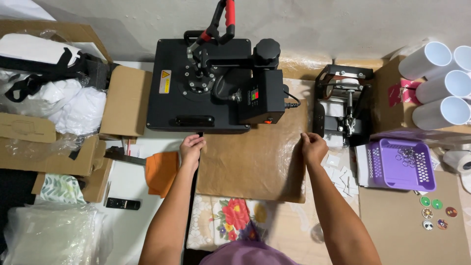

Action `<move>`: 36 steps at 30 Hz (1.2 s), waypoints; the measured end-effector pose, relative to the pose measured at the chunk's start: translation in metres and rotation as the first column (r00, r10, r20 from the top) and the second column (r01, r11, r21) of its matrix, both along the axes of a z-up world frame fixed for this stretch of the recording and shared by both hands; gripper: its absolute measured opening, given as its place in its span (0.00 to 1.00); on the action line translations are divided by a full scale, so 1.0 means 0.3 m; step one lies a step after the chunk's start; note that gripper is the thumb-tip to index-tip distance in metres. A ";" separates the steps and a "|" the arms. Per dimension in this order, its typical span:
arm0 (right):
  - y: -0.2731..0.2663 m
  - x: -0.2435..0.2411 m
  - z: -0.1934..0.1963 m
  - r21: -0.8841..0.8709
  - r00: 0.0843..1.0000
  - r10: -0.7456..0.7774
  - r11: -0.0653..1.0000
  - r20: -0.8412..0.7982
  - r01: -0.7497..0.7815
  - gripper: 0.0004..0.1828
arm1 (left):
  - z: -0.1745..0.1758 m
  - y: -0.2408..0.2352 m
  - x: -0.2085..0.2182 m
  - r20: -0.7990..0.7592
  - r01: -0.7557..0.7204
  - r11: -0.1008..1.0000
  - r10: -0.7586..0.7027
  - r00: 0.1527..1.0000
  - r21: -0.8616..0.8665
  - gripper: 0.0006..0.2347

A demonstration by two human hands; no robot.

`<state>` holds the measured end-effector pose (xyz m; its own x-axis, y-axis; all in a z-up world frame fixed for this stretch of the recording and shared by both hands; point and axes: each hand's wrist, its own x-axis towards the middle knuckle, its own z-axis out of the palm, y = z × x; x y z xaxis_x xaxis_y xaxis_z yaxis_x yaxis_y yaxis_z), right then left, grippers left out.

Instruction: Operating a heat press machine to apply small patches and handling production components.

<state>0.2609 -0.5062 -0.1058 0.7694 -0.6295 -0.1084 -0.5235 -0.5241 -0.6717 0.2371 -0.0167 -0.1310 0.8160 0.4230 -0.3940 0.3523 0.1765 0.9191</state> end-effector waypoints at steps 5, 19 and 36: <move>-0.008 -0.007 -0.006 0.022 1.000 -0.011 1.000 0.007 0.011 0.15 | 0.031 -0.008 -0.015 -0.016 0.013 1.000 -0.012 1.000 0.027 0.22; 0.353 -0.839 0.232 0.099 0.899 0.376 0.909 0.224 -0.404 0.11 | 0.558 0.108 0.077 0.136 -0.126 0.055 -0.524 0.841 0.991 0.31; 0.376 -0.902 0.439 0.377 0.849 0.486 0.761 0.209 -0.528 0.22 | 0.574 -0.455 -0.227 -0.486 0.613 0.092 -0.522 0.701 0.785 0.28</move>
